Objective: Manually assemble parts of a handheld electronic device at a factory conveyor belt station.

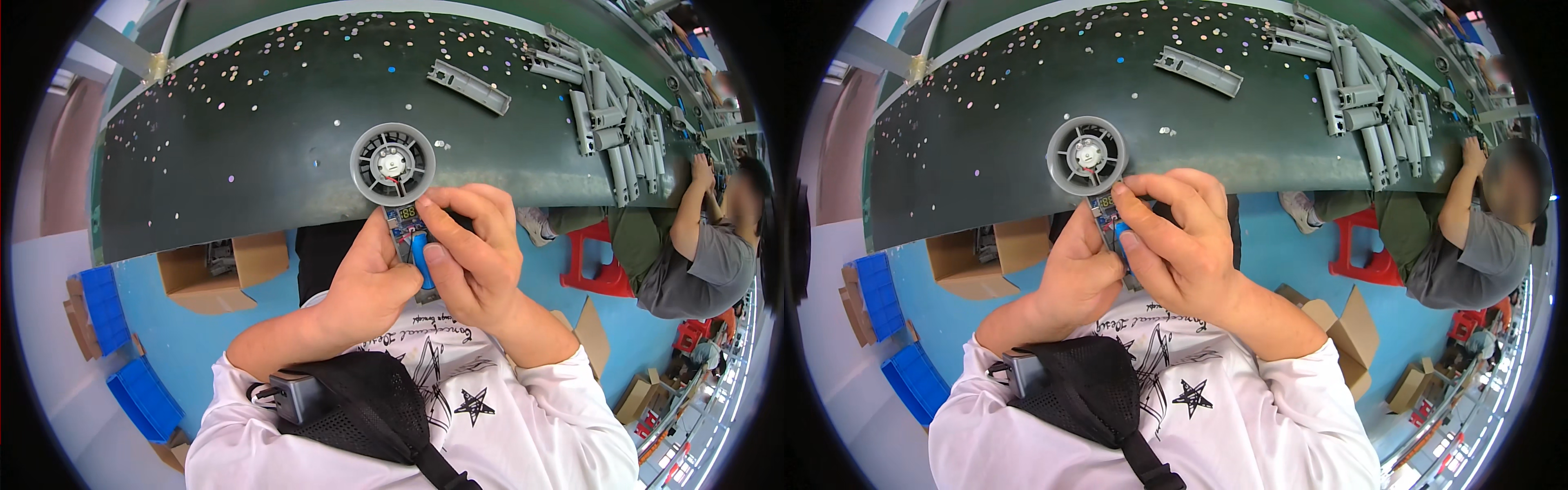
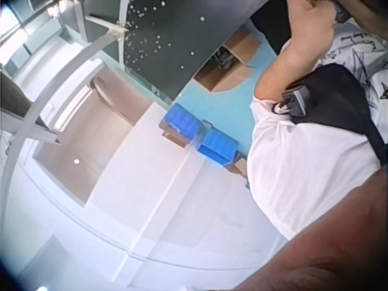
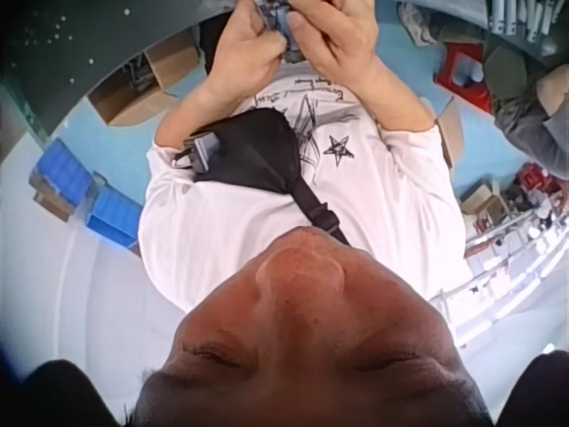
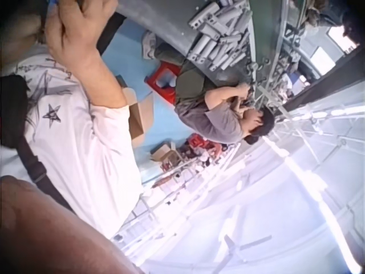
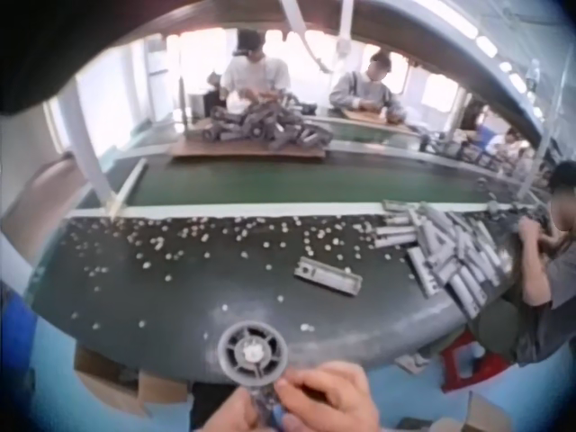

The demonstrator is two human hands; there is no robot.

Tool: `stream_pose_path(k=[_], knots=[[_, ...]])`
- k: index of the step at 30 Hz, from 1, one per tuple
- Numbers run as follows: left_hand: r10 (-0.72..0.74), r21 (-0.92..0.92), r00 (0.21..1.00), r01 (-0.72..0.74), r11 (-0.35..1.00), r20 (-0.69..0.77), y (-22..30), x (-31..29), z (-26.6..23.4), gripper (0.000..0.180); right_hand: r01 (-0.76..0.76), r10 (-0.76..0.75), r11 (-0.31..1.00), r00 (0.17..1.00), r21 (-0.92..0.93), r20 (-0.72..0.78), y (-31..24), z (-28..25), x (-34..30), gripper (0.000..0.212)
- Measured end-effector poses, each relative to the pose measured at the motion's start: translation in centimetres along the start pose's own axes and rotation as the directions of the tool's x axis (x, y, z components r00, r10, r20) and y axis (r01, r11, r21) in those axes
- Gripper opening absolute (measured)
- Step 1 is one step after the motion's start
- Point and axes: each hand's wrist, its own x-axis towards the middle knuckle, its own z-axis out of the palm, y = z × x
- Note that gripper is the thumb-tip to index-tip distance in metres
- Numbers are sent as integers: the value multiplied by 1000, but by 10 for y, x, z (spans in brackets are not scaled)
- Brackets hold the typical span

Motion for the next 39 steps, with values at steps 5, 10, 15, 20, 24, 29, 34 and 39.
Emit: stream_pose_path(k=[5,10,15,20,24,29,34,39], knots=[[23,56,999,-25,998,34,1,0,0,68,21,-20,998,1000,-57,23,1,-2,3,32],[12,70,999,-16,997,50,-1,0,-1,68,65,-64,997,997,-45,31,5,-4,1,31],[-6,125,997,-3,992,71,1,1,2,69,-3,1,999,999,49,52,7,-10,5,28],[-86,131,991,72,989,103,5,5,4,66,-59,46,986,995,156,88,20,-14,5,24],[-158,-46,985,162,986,75,0,9,-10,66,-253,175,885,959,391,224,23,-17,3,25],[-87,-128,996,85,988,-13,-4,5,-18,72,-198,145,892,977,-406,-158,81,-20,36,30],[-46,-130,998,41,991,-35,1,5,-22,70,-125,173,836,984,-534,39,119,-10,48,30],[-7,-160,1000,5,987,-14,3,2,-25,68,-560,561,826,828,-64,8,101,-12,37,31]])
